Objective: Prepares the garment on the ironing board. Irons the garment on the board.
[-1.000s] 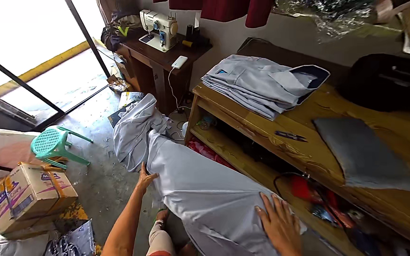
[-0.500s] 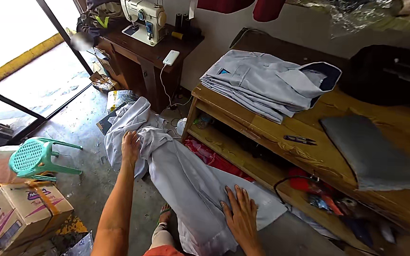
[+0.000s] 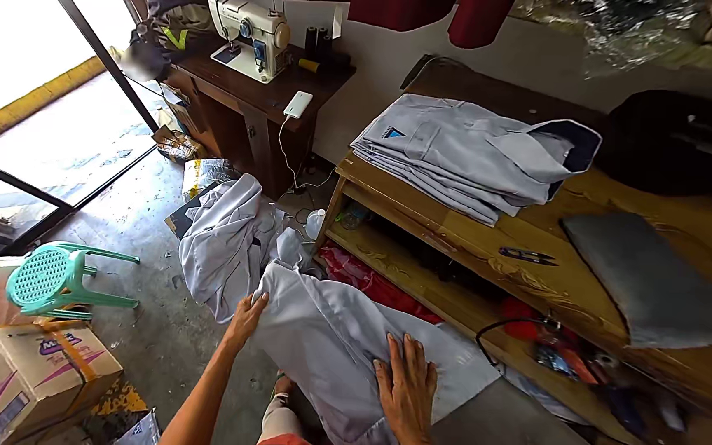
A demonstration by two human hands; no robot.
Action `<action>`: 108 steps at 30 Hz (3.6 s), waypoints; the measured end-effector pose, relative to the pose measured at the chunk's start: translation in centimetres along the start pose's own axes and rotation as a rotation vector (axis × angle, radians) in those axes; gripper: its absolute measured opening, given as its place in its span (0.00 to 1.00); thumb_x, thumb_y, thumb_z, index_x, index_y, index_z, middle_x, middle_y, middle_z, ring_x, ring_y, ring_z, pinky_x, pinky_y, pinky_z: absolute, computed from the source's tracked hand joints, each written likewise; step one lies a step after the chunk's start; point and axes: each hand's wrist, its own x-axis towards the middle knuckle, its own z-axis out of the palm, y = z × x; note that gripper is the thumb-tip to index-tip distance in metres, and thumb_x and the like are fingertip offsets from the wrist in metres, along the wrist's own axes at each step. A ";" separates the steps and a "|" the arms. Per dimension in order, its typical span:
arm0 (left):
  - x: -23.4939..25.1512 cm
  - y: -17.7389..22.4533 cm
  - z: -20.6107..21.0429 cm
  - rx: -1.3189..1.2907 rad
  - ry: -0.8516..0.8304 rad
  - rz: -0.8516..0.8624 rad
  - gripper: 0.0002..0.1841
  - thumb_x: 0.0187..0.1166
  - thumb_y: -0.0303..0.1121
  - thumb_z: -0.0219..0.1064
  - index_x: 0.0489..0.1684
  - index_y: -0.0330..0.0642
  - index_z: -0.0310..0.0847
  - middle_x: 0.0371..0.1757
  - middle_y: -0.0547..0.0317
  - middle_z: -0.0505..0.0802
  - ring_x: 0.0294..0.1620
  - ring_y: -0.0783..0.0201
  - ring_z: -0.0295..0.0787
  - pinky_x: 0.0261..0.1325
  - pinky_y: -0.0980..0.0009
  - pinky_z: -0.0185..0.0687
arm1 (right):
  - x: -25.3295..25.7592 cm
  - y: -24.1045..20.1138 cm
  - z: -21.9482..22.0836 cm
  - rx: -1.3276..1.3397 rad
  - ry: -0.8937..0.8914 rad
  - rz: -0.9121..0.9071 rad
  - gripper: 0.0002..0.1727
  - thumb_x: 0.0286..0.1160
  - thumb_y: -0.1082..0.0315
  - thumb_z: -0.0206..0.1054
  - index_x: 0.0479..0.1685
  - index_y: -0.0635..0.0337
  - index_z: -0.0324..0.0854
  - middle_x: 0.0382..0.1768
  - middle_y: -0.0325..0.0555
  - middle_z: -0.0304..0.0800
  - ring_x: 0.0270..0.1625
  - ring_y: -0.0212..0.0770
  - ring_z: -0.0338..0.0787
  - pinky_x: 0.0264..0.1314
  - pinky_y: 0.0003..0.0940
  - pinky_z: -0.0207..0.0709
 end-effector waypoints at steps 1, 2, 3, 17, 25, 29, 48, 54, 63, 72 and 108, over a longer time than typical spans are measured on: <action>-1.1 -0.5 -0.9 -0.060 -0.121 -0.092 0.22 0.91 0.47 0.55 0.55 0.34 0.85 0.41 0.51 0.94 0.43 0.64 0.92 0.55 0.59 0.89 | -0.2 0.5 -0.1 -0.012 -0.011 -0.013 0.40 0.86 0.37 0.39 0.87 0.51 0.70 0.89 0.61 0.63 0.92 0.68 0.57 0.86 0.77 0.42; -2.1 -1.0 -1.6 -0.076 -0.227 -0.205 0.24 0.91 0.49 0.55 0.54 0.33 0.85 0.41 0.51 0.94 0.43 0.63 0.93 0.54 0.59 0.90 | -0.4 1.2 -0.3 -0.030 -0.025 -0.026 0.40 0.86 0.36 0.39 0.88 0.49 0.70 0.89 0.61 0.63 0.92 0.68 0.57 0.86 0.77 0.41; -3.2 -1.7 -1.8 -0.039 -0.317 -0.310 0.27 0.91 0.52 0.54 0.55 0.32 0.84 0.43 0.49 0.94 0.44 0.61 0.93 0.55 0.57 0.89 | -0.7 2.0 -0.6 -0.052 -0.040 -0.038 0.39 0.86 0.37 0.39 0.88 0.48 0.70 0.89 0.61 0.63 0.92 0.68 0.56 0.86 0.78 0.41; -10.3 5.8 7.5 1.041 -0.597 -0.097 0.28 0.84 0.57 0.62 0.50 0.34 0.88 0.51 0.37 0.93 0.59 0.38 0.89 0.65 0.34 0.79 | -2.5 14.5 -8.1 0.064 0.078 0.081 0.40 0.79 0.42 0.55 0.85 0.62 0.70 0.86 0.71 0.63 0.89 0.72 0.61 0.87 0.70 0.54; -18.1 6.3 24.5 0.866 -0.923 0.327 0.20 0.84 0.46 0.66 0.52 0.34 0.88 0.52 0.39 0.94 0.57 0.41 0.91 0.64 0.39 0.83 | -10.3 16.3 -13.7 0.540 0.072 0.547 0.17 0.83 0.66 0.61 0.60 0.69 0.85 0.42 0.54 0.94 0.40 0.43 0.95 0.45 0.42 0.90; -23.1 5.5 30.1 1.154 -0.990 0.235 0.29 0.85 0.54 0.62 0.69 0.35 0.80 0.60 0.33 0.91 0.63 0.32 0.88 0.63 0.33 0.80 | -13.5 15.2 -14.9 0.852 -0.183 0.741 0.16 0.88 0.65 0.56 0.48 0.69 0.86 0.29 0.45 0.93 0.27 0.36 0.93 0.33 0.34 0.90; -23.1 2.3 31.8 0.657 -0.989 0.621 0.17 0.86 0.36 0.64 0.65 0.37 0.84 0.54 0.39 0.94 0.55 0.40 0.93 0.59 0.38 0.84 | -4.4 16.6 -11.0 0.734 0.134 0.493 0.40 0.72 0.80 0.67 0.88 0.70 0.57 0.62 0.69 0.86 0.56 0.49 0.92 0.58 0.43 0.86; -22.5 0.4 29.4 0.628 -0.986 0.779 0.14 0.85 0.36 0.63 0.52 0.36 0.89 0.49 0.41 0.94 0.54 0.44 0.92 0.60 0.43 0.85 | -5.2 13.0 -9.1 0.289 0.093 -0.050 0.26 0.86 0.59 0.53 0.74 0.66 0.80 0.76 0.65 0.80 0.82 0.65 0.75 0.85 0.63 0.66; -11.3 3.7 23.6 0.866 -0.217 1.101 0.12 0.82 0.29 0.61 0.45 0.42 0.94 0.51 0.49 0.95 0.60 0.47 0.91 0.65 0.51 0.86 | -9.6 16.7 -8.5 0.030 -0.031 -0.038 0.39 0.84 0.34 0.45 0.87 0.48 0.72 0.88 0.59 0.66 0.89 0.68 0.63 0.85 0.74 0.53; -4.6 3.5 22.2 0.929 -0.231 1.153 0.13 0.80 0.25 0.59 0.43 0.41 0.93 0.47 0.46 0.95 0.54 0.44 0.92 0.58 0.48 0.87 | -11.9 25.0 -28.8 -0.217 -0.312 0.447 0.49 0.61 0.49 0.85 0.86 0.56 0.69 0.62 0.79 0.85 0.64 0.83 0.82 0.65 0.84 0.67; -3.1 6.2 9.2 0.734 0.309 0.695 0.20 0.77 0.45 0.70 0.54 0.36 0.90 0.55 0.40 0.93 0.64 0.38 0.86 0.75 0.38 0.72 | 9.4 -0.8 -12.8 0.101 -0.669 -0.124 0.31 0.84 0.37 0.55 0.80 0.40 0.74 0.43 0.55 0.93 0.47 0.60 0.93 0.49 0.62 0.82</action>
